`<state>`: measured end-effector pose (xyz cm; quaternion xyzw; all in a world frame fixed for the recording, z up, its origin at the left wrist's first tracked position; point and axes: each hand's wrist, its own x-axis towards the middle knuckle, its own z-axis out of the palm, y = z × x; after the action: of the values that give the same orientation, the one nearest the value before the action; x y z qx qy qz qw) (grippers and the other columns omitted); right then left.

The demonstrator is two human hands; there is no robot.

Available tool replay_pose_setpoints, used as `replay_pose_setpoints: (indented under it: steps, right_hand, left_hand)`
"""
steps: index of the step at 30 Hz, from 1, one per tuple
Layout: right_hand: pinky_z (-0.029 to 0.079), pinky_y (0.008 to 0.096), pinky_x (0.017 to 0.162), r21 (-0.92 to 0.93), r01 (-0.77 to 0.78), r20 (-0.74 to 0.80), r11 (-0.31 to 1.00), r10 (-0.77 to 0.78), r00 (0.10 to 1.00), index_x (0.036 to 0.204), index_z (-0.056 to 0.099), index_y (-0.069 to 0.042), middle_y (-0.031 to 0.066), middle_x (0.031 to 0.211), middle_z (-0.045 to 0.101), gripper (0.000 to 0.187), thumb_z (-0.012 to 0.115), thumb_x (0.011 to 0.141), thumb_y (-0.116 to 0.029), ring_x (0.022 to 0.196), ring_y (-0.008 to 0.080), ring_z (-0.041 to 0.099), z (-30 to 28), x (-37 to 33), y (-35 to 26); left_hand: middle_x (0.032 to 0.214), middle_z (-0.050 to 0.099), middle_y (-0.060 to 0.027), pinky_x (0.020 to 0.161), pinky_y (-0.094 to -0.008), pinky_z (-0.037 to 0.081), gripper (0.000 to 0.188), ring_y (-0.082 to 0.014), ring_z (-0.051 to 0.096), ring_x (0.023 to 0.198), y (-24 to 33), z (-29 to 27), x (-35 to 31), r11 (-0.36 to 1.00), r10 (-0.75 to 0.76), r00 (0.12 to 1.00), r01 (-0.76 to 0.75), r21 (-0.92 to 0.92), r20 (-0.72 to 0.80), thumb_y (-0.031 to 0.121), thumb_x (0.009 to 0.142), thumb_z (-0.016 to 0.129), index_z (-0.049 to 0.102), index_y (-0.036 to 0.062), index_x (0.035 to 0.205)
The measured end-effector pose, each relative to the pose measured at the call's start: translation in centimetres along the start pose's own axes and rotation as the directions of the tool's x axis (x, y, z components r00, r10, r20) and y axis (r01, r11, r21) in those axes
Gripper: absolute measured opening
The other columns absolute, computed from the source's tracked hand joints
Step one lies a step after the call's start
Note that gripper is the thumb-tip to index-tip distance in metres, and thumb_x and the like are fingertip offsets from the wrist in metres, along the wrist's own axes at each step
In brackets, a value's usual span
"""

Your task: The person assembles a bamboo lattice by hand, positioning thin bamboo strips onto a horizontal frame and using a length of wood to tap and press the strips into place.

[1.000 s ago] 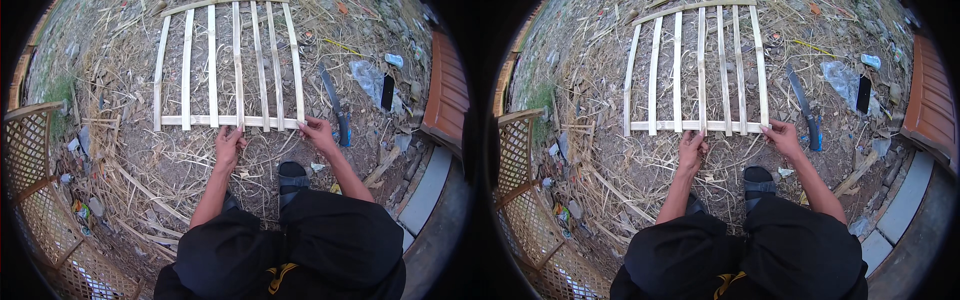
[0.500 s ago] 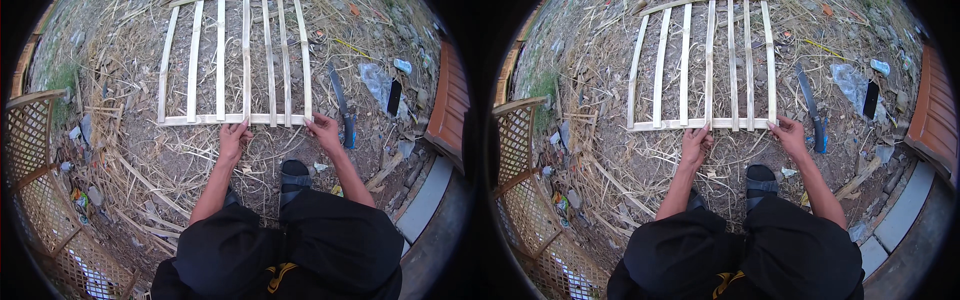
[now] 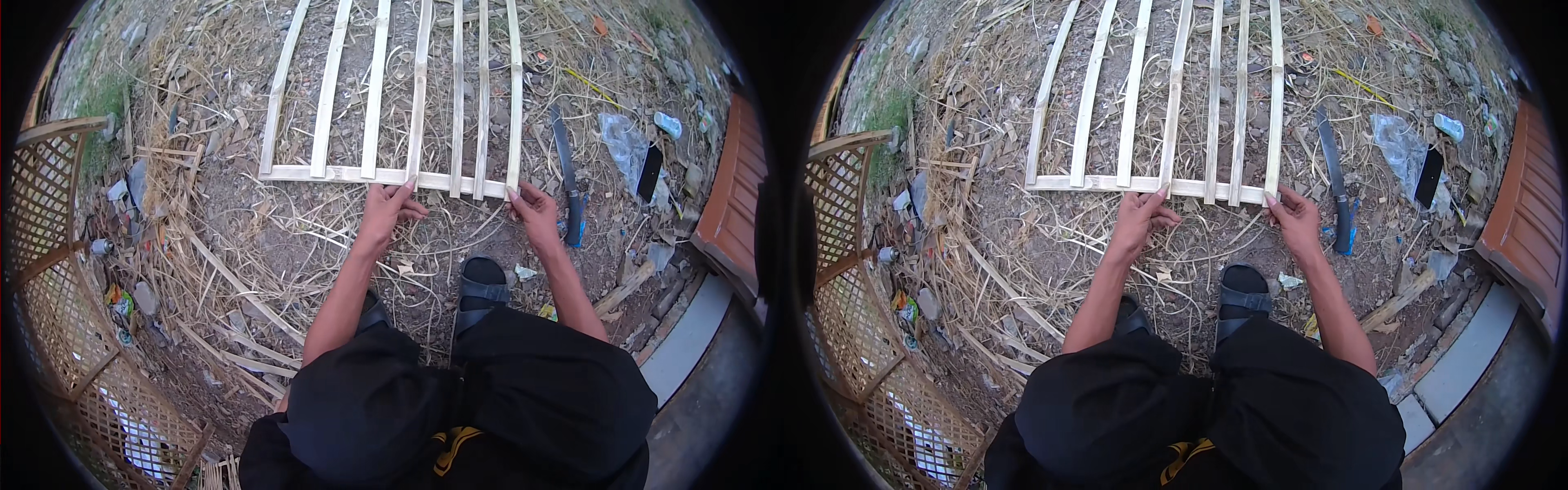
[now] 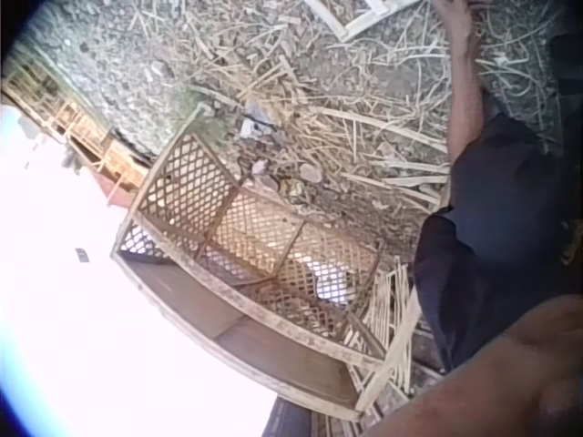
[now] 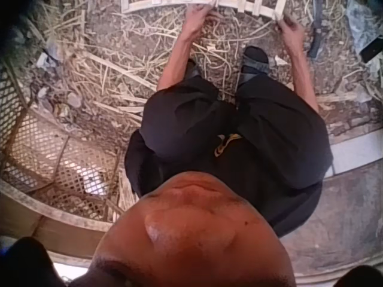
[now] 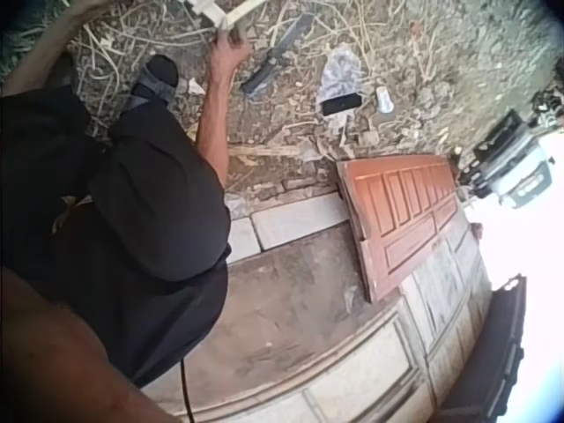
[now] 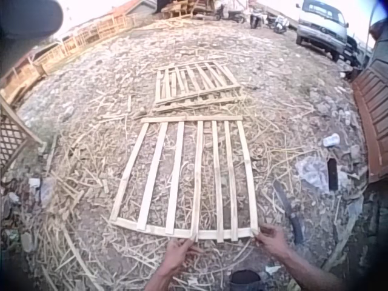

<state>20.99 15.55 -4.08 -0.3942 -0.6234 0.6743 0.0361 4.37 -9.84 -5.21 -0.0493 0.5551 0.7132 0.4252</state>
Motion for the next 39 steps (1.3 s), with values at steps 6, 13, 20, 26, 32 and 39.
replay_pose_setpoints:
  steps: [6,13,20,26,32,39]
  right_hand:
    - [0.048,0.0221,0.061,0.032,-0.001,-0.012,0.999,0.002,1.0,0.129,0.06,0.007,0.0065,0.093,0.07,0.036,0.068,0.095,-0.005,0.073,0.0087,0.062,0.6,-0.1,-0.5]
    - [0.049,0.0232,0.062,0.029,-0.014,-0.022,0.999,0.015,1.0,0.128,0.059,0.008,0.0071,0.092,0.069,0.036,0.067,0.095,-0.002,0.073,0.0096,0.062,0.3,0.1,0.0]
    - [0.05,0.0228,0.062,0.088,-0.024,-0.059,0.996,0.029,0.998,0.132,0.057,0.007,0.0076,0.093,0.07,0.04,0.068,0.094,-0.002,0.072,0.0099,0.063,-0.2,-0.3,-0.7]
    - [0.048,0.0213,0.062,0.022,-0.036,-0.04,0.999,0.037,0.999,0.132,0.058,0.005,0.0074,0.097,0.072,0.042,0.07,0.093,-0.003,0.072,0.0083,0.063,-3.1,0.7,-0.7]
    - [0.047,0.0204,0.062,-0.012,-0.023,-0.044,1.0,0.022,0.999,0.133,0.059,0.005,0.0057,0.097,0.072,0.043,0.071,0.093,-0.004,0.072,0.007,0.062,-4.4,1.1,-0.4]
    - [0.047,0.0219,0.064,-0.052,-0.025,-0.054,0.998,0.022,0.998,0.132,0.058,0.007,0.0063,0.095,0.071,0.043,0.071,0.093,-0.004,0.071,0.0083,0.06,-4.3,1.6,0.1]
  left_hand:
    - [0.087,0.07,-0.0165,0.055,-0.0269,0.059,0.036,-0.02,0.072,0.065,0.6,-1.0,0.4,0.998,-0.047,0.997,0.044,0.049,0.064,0.026,0.1,0.063,0.058,-0.0094,0.106]
    - [0.091,0.07,-0.0181,0.054,-0.0278,0.059,0.032,-0.0223,0.072,0.067,-0.3,-0.1,0.0,0.999,0.01,0.991,-0.006,0.033,-0.131,0.019,0.098,0.066,0.053,-0.0095,0.106]
    - [0.088,0.07,-0.0166,0.054,-0.0271,0.057,0.029,-0.0208,0.072,0.065,-1.5,1.4,-0.6,0.994,0.086,0.984,-0.096,-0.053,-0.157,0.017,0.098,0.067,0.05,-0.0043,0.107]
    - [0.083,0.07,-0.0139,0.052,-0.027,0.055,0.028,-0.0183,0.07,0.061,-2.5,3.4,-1.0,0.991,0.073,0.981,-0.091,-0.095,-0.179,0.018,0.097,0.068,0.05,-0.0022,0.104]
    - [0.084,0.069,-0.0174,0.048,-0.028,0.055,0.032,-0.0213,0.07,0.059,-3.6,4.4,-0.9,0.993,0.022,0.987,-0.04,-0.112,-0.159,0.02,0.096,0.07,0.05,-0.0042,0.102]
    - [0.087,0.07,-0.0168,0.051,-0.0279,0.057,0.037,-0.0209,0.071,0.061,-2.5,3.2,-1.3,0.989,-0.105,0.985,0.089,-0.119,-0.138,0.025,0.093,0.074,0.059,-0.0075,0.1]
